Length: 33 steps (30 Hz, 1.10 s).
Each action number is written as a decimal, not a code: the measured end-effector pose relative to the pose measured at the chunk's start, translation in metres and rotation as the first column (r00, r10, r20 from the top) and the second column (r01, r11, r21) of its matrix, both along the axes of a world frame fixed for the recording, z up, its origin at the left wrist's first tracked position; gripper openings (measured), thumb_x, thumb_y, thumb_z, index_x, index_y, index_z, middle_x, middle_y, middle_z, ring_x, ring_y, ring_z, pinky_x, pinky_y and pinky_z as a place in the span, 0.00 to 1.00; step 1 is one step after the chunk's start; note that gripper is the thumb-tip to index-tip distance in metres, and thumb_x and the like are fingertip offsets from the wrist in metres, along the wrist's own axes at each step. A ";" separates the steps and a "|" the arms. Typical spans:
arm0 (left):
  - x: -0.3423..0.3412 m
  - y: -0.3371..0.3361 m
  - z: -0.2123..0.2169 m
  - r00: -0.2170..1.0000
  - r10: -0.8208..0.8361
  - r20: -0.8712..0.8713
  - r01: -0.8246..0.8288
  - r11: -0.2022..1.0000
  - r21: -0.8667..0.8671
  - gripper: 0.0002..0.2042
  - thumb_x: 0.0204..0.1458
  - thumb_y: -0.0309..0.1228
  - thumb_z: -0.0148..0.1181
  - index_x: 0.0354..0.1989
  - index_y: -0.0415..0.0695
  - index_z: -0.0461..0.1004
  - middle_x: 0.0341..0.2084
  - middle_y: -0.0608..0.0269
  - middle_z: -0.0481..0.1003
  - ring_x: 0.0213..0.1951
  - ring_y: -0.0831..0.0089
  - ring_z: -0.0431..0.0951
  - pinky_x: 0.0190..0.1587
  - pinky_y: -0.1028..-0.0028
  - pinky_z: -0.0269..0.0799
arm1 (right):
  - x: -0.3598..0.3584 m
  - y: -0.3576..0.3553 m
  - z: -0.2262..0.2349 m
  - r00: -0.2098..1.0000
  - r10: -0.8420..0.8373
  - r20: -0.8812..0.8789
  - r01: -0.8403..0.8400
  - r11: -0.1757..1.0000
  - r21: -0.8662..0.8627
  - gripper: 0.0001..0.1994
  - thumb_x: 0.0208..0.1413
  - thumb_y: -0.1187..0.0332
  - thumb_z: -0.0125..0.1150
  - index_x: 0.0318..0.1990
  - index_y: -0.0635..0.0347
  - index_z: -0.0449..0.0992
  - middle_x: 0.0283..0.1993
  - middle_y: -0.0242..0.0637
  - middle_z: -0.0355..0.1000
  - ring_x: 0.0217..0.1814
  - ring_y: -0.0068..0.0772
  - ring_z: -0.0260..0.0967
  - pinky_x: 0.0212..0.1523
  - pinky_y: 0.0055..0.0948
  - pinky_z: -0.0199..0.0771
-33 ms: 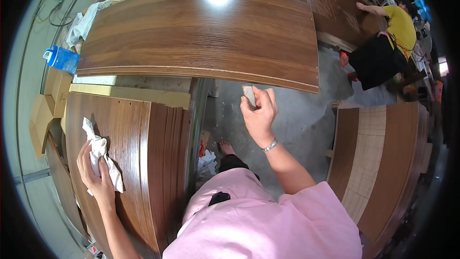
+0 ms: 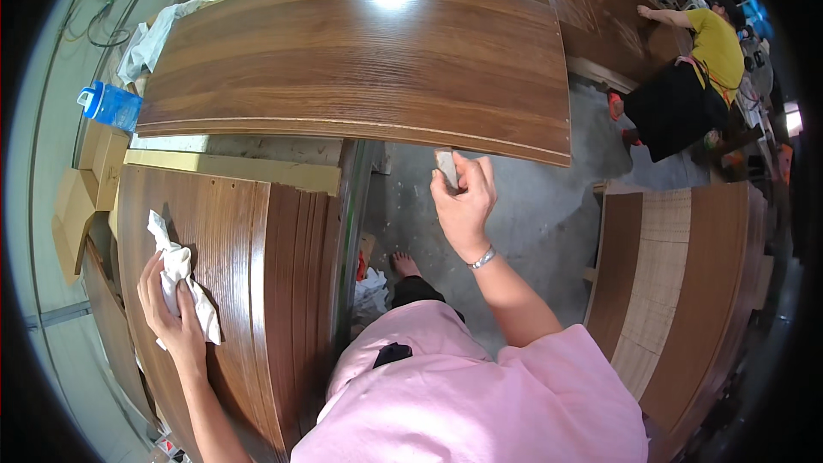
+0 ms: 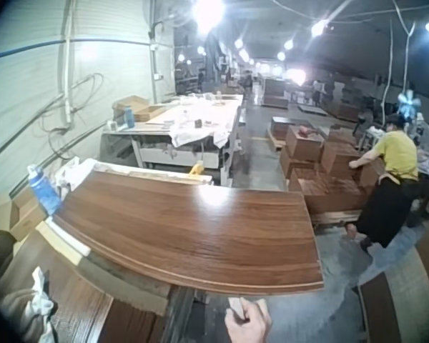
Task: The person rubs a sanding block along the edges and surfaces of wooden furniture panels, occasionally wiping the wood with a white cloth.
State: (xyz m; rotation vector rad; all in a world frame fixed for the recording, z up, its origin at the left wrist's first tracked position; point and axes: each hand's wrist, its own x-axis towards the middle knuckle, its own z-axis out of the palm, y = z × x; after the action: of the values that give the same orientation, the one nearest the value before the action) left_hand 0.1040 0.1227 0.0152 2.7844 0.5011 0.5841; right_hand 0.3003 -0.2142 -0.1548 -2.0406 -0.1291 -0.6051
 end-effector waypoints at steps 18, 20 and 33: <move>-0.001 0.006 -0.002 1.000 -0.014 0.007 0.015 1.000 -0.014 0.19 0.55 0.20 0.54 0.56 0.37 0.72 0.56 0.51 0.72 0.60 0.54 0.70 0.65 0.59 0.61 | 0.008 -0.013 0.000 0.991 -0.051 0.122 0.062 0.994 -0.088 0.17 0.42 0.80 0.68 0.43 0.65 0.78 0.33 0.41 0.67 0.31 0.43 0.68 0.30 0.39 0.70; -0.001 0.006 -0.003 1.000 -0.025 0.011 0.025 1.000 -0.013 0.18 0.55 0.20 0.54 0.56 0.37 0.72 0.56 0.51 0.72 0.59 0.54 0.70 0.65 0.59 0.61 | 0.008 -0.018 -0.006 0.995 -0.074 0.074 0.083 0.989 -0.120 0.17 0.42 0.79 0.69 0.43 0.65 0.78 0.34 0.42 0.68 0.34 0.45 0.70 0.33 0.41 0.71; -0.001 0.005 -0.003 1.000 -0.024 0.013 0.024 1.000 0.006 0.18 0.56 0.20 0.54 0.57 0.37 0.72 0.55 0.51 0.72 0.59 0.55 0.71 0.64 0.59 0.62 | 0.015 -0.099 -0.012 0.860 -0.501 0.098 0.510 0.854 -0.104 0.15 0.42 0.78 0.69 0.41 0.63 0.77 0.32 0.35 0.63 0.27 0.32 0.63 0.27 0.34 0.66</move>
State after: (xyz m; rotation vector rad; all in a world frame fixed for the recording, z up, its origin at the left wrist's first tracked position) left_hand 0.1029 0.1278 0.0126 2.7863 0.4628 0.5993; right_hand 0.3157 -0.3132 -0.1670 -2.1861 0.3558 -1.0150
